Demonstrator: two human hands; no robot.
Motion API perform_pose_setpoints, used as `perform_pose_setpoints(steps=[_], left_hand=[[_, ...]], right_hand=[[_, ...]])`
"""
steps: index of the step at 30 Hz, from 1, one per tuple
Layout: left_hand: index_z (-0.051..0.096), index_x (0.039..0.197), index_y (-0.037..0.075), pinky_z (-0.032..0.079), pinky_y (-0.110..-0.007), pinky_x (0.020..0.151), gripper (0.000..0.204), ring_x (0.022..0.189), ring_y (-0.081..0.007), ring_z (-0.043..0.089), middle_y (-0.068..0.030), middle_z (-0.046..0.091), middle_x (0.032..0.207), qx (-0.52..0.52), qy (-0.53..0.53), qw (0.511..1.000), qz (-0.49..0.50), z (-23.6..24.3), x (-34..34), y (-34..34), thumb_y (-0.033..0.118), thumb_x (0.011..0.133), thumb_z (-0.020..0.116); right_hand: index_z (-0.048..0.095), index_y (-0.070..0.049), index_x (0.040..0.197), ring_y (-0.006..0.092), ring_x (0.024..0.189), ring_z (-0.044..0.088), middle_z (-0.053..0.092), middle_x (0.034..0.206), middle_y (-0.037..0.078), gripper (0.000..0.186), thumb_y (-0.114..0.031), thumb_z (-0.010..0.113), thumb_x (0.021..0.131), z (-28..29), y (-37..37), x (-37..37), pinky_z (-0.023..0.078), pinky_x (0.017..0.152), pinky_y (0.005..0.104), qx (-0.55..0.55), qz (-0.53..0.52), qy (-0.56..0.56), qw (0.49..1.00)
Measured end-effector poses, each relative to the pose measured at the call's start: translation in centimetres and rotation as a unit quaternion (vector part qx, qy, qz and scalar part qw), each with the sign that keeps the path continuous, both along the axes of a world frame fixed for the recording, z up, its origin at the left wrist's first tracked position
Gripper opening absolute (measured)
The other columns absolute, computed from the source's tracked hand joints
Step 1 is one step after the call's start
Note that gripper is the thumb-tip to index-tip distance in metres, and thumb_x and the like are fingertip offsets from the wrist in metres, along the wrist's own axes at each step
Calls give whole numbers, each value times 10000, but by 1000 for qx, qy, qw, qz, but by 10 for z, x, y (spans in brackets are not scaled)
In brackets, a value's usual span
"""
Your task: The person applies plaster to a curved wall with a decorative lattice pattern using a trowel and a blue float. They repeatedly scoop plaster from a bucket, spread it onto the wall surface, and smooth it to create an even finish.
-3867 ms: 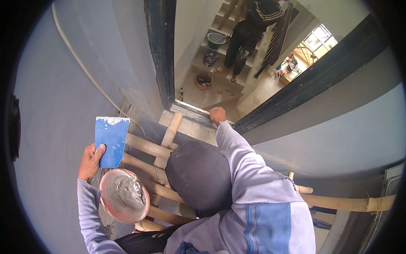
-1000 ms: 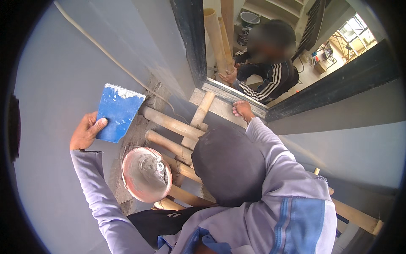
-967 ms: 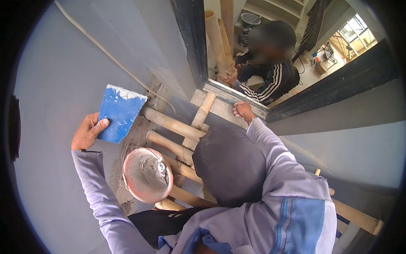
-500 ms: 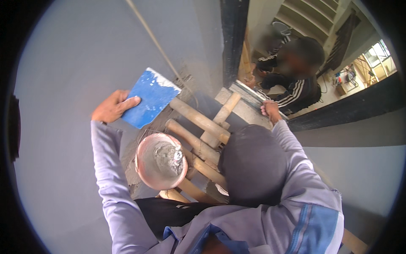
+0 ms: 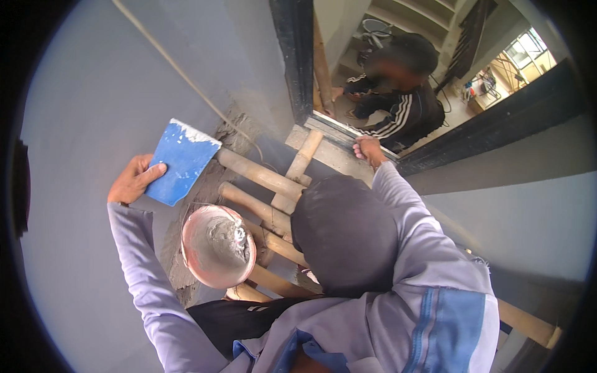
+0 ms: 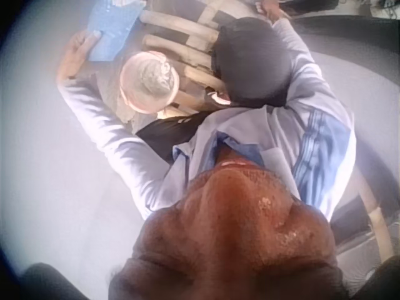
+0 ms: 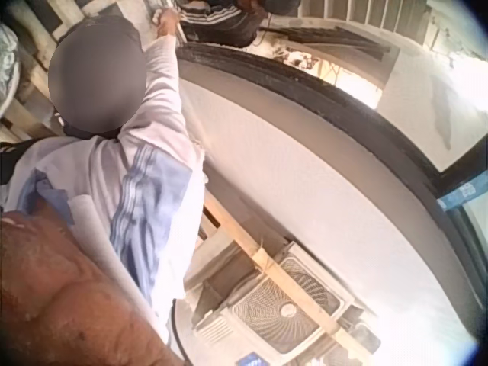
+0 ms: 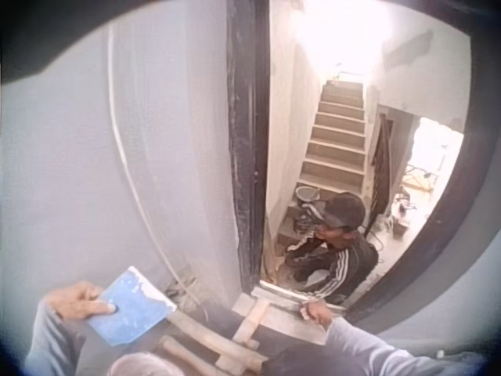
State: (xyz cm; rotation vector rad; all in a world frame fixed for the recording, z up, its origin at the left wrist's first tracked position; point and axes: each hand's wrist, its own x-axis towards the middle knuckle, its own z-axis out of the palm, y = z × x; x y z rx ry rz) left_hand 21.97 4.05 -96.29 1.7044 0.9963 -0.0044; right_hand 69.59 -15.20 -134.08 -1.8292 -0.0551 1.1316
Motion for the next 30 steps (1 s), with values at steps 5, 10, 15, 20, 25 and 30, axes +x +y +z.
perform_pose_setpoints(steps=[5, 10, 15, 20, 25, 30], left_hand=[[660, 988, -9, 491, -251, 635, 352, 673, -78, 589, -37, 669, 806, 3, -28, 1000, -5, -8, 2, 3, 328, 887, 636], [663, 981, -7, 497, -252, 653, 378, 695, -84, 601, -41, 675, 822, 10, -28, 1000, 4, -11, 2, 3, 357, 881, 641], [664, 977, -7, 496, -255, 665, 383, 713, -87, 604, -44, 676, 830, 9, -17, 1000, -8, -11, 3, 5, 363, 883, 637], [663, 980, -7, 496, -256, 664, 384, 711, -87, 603, -45, 676, 830, 5, 1, 1000, -7, -9, 2, 4, 364, 882, 638], [661, 985, -13, 499, -262, 677, 389, 717, -96, 608, -52, 679, 838, 12, -2, 1000, -19, -9, 2, 6, 360, 878, 643], [653, 1000, -21, 502, -263, 693, 389, 727, -104, 612, -59, 680, 855, 20, 2, 999, -30, -8, 1, 8, 349, 880, 641]], right_hand=[[602, -59, 1016, 115, 483, 572, 651, 729, 64, 140, -111, 501, 936, -7, -4, 3, 516, 419, 269, 4, -18, 21, 1000], [613, -56, 947, 126, 473, 569, 648, 703, 79, 105, -105, 549, 880, -6, -3, 4, 504, 396, 270, 14, -40, 19, 999], [601, -50, 995, 110, 487, 570, 646, 722, 53, 131, -126, 513, 935, -4, -3, 2, 512, 419, 267, -2, -28, 21, 999], [607, -57, 976, 115, 503, 560, 652, 765, 76, 151, -112, 478, 920, -7, -6, 2, 503, 420, 265, 2, -31, 18, 999], [610, -72, 976, 111, 536, 562, 645, 781, 62, 216, -72, 400, 924, -11, -5, 9, 496, 436, 255, 14, -50, -6, 999], [623, -83, 996, 106, 526, 554, 642, 762, 47, 239, 11, 455, 856, 3, -2, 12, 495, 451, 259, 4, -57, -12, 998]])
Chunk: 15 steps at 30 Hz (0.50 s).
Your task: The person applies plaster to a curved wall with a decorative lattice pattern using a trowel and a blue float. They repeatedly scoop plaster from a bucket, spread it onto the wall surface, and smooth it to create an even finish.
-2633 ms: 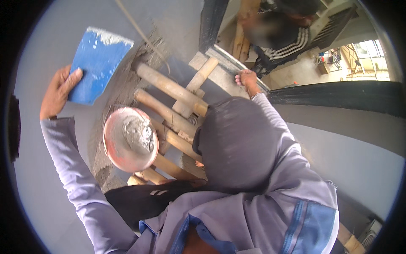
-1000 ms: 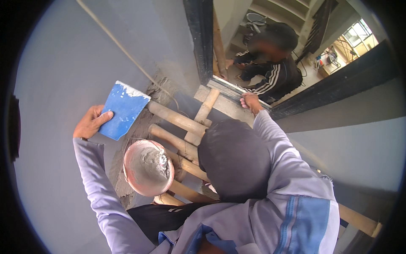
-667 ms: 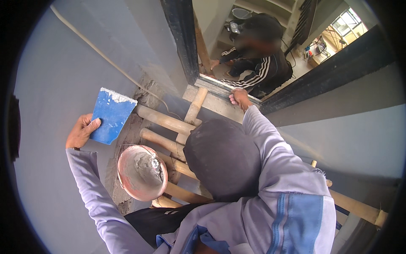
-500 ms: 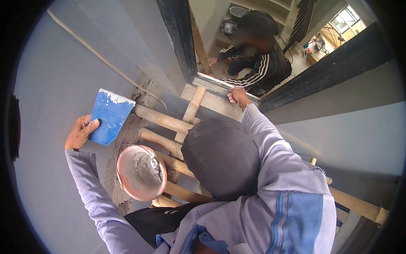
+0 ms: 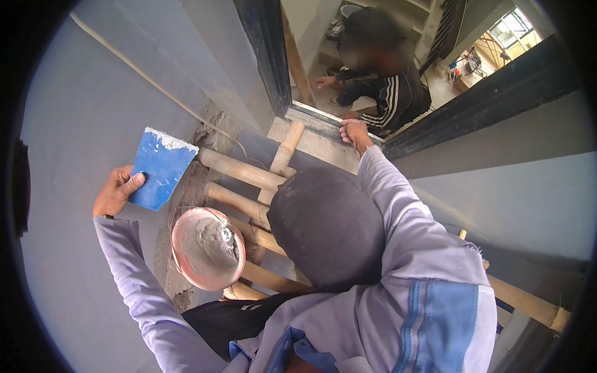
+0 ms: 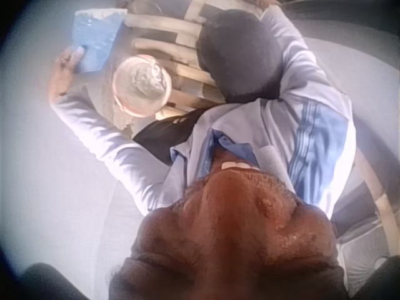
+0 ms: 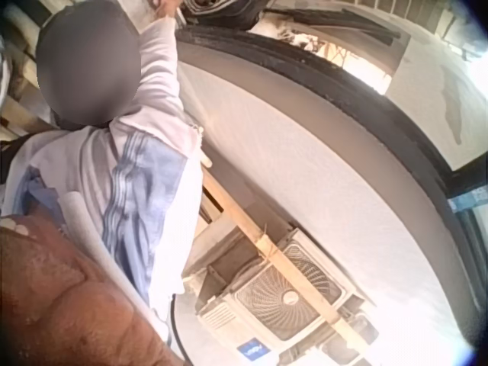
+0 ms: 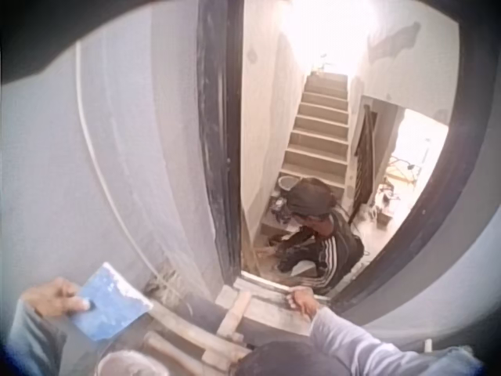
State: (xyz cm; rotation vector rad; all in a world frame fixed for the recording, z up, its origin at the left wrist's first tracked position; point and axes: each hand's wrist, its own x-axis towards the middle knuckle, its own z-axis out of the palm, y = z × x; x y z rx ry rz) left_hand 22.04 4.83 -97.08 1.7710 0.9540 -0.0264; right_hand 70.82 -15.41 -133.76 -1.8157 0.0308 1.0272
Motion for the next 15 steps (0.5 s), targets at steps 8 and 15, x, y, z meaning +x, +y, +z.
perform_pose_setpoints(steps=[8, 15], left_hand=[[639, 990, -17, 475, -241, 636, 385, 682, -77, 578, -31, 655, 808, 32, 16, 999, 6, -1, -7, 2, 357, 898, 615], [642, 953, -6, 452, -231, 588, 391, 624, -68, 554, -20, 636, 754, 46, 10, 999, 20, 1, -7, -4, 380, 898, 609]], right_hand=[[614, -53, 965, 119, 470, 544, 633, 699, 80, 227, -29, 410, 867, -2, -8, -9, 455, 380, 242, 16, 6, -8, 1000], [619, -67, 953, 117, 498, 548, 634, 722, 75, 205, -15, 439, 869, -5, -16, -17, 452, 401, 238, 6, 15, -4, 1000]])
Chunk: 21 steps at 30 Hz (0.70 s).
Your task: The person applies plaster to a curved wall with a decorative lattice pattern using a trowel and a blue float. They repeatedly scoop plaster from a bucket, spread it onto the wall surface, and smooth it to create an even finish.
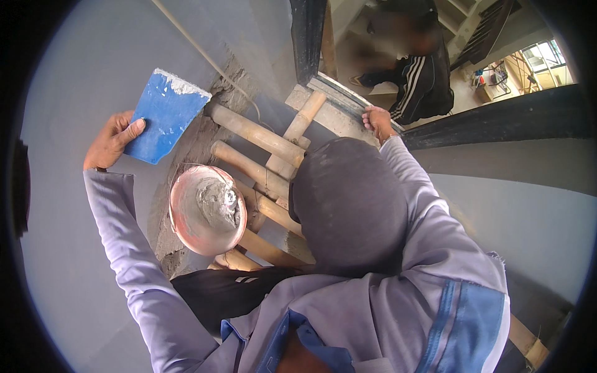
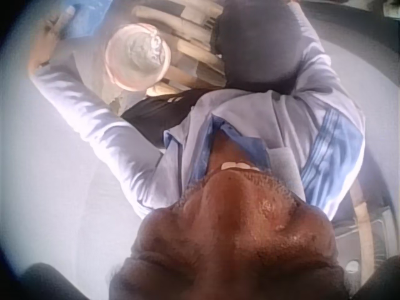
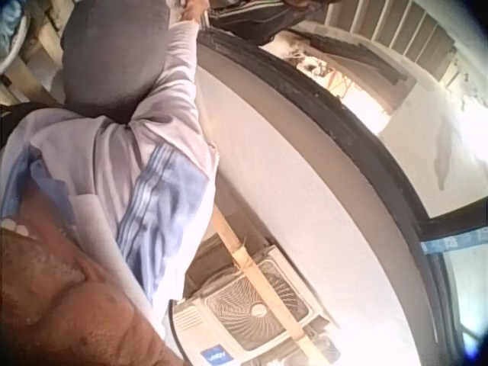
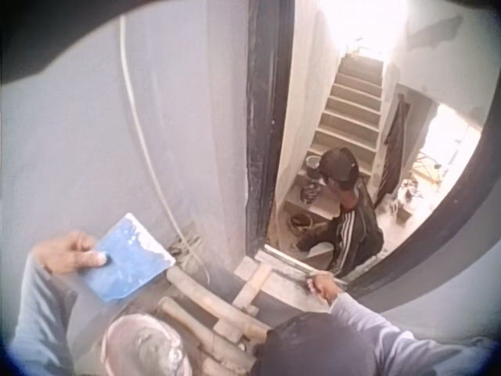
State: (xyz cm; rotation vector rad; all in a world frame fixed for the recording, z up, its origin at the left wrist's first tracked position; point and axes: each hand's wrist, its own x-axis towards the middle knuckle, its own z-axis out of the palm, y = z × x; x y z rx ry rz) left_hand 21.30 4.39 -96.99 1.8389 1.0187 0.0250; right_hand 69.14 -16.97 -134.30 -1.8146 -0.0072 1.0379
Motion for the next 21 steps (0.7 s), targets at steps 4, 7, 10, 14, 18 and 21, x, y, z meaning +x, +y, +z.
perform_pose_setpoints(steps=[4, 7, 10, 14, 18, 21], left_hand=[[650, 949, 4, 461, -233, 588, 380, 612, -73, 564, -21, 640, 739, -1, 2, 1000, 8, -1, 0, 2, 378, 898, 609], [654, 932, 9, 468, -238, 586, 373, 616, -76, 573, -26, 643, 733, 25, 6, 999, -19, 0, -4, 5, 378, 899, 607], [654, 908, 14, 466, -240, 573, 364, 607, -73, 569, -23, 641, 724, 21, 0, 1000, 14, 0, -2, 0, 375, 900, 606], [653, 906, 17, 460, -239, 561, 366, 592, -70, 560, -18, 637, 721, 18, 13, 1000, 13, -1, 1, 4, 380, 897, 611], [652, 903, 15, 456, -236, 558, 376, 589, -68, 555, -14, 635, 719, 6, 15, 1000, 17, 1, 2, 1, 390, 890, 620], [650, 896, 16, 449, -235, 554, 381, 592, -64, 547, -7, 628, 712, 2, 0, 1000, 19, 0, 4, -2, 396, 886, 624]], right_hand=[[620, -60, 965, 119, 494, 542, 631, 719, 81, 230, -14, 408, 891, -3, -3, -3, 446, 396, 240, 3, 11, -3, 1000], [613, -58, 974, 122, 492, 539, 627, 720, 81, 232, -31, 394, 901, -6, -3, -7, 447, 395, 239, 2, -2, 3, 1000], [601, -60, 977, 122, 493, 538, 622, 727, 76, 230, -45, 383, 902, -7, -3, -11, 452, 397, 240, -12, -3, 10, 1000], [586, -72, 980, 114, 498, 540, 618, 737, 64, 238, -41, 368, 888, -12, -6, -8, 462, 401, 247, -23, 8, 34, 999], [589, -74, 974, 112, 495, 540, 619, 734, 58, 243, -37, 367, 884, -10, -5, -11, 468, 404, 250, -21, 12, 36, 999], [593, -71, 971, 114, 491, 541, 626, 740, 60, 239, -35, 371, 889, -6, -1, -10, 470, 405, 253, -23, 12, 31, 999]])
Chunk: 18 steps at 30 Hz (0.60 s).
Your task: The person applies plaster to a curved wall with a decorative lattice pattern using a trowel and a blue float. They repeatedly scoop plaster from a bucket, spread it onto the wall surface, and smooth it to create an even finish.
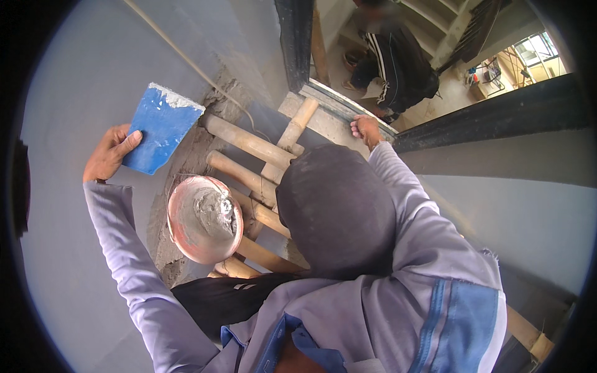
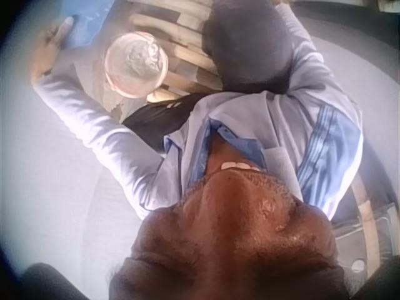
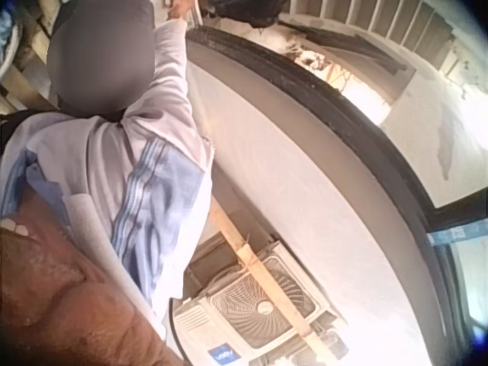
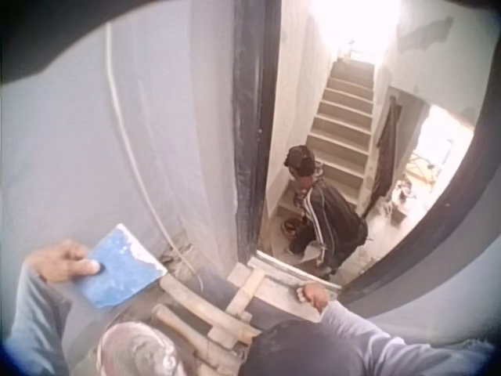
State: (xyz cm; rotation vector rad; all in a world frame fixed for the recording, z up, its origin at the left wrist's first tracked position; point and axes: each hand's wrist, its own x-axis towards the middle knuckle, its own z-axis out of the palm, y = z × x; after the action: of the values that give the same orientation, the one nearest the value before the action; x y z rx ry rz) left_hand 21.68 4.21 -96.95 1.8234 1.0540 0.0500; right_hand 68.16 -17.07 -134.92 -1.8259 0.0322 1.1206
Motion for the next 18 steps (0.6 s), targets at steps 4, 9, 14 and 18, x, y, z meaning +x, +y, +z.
perform_pose_setpoints(steps=[4, 9, 14, 18], left_hand=[[651, 904, 15, 451, -239, 569, 390, 610, -71, 550, -9, 628, 717, -11, 11, 1000, -6, 0, 0, 4, 403, 885, 623], [651, 919, 1, 465, -256, 628, 418, 663, -87, 571, -27, 644, 758, 12, 1, 999, -35, 1, -4, 5, 417, 881, 620], [651, 931, -8, 473, -265, 662, 432, 696, -91, 580, -33, 652, 781, 13, 21, 999, -27, 3, -3, 4, 420, 885, 612], [651, 945, -14, 474, -258, 658, 429, 685, -91, 580, -37, 657, 785, 4, 0, 999, -39, 3, 0, 4, 409, 895, 602]], right_hand=[[599, -63, 970, 121, 513, 561, 641, 752, 68, 232, -29, 382, 897, 6, 5, 7, 489, 423, 261, 25, 4, -10, 1000], [604, -56, 981, 132, 554, 590, 654, 772, 76, 246, -26, 370, 915, 10, 17, 11, 520, 467, 265, 66, -39, 24, 997], [594, -48, 1051, 130, 586, 595, 653, 837, 64, 230, -8, 411, 917, 26, 26, 23, 541, 492, 273, 104, -39, 18, 994], [571, -18, 1106, 117, 607, 595, 645, 837, 63, 247, -6, 416, 914, 43, 32, 37, 549, 526, 265, 124, -35, -8, 992]])
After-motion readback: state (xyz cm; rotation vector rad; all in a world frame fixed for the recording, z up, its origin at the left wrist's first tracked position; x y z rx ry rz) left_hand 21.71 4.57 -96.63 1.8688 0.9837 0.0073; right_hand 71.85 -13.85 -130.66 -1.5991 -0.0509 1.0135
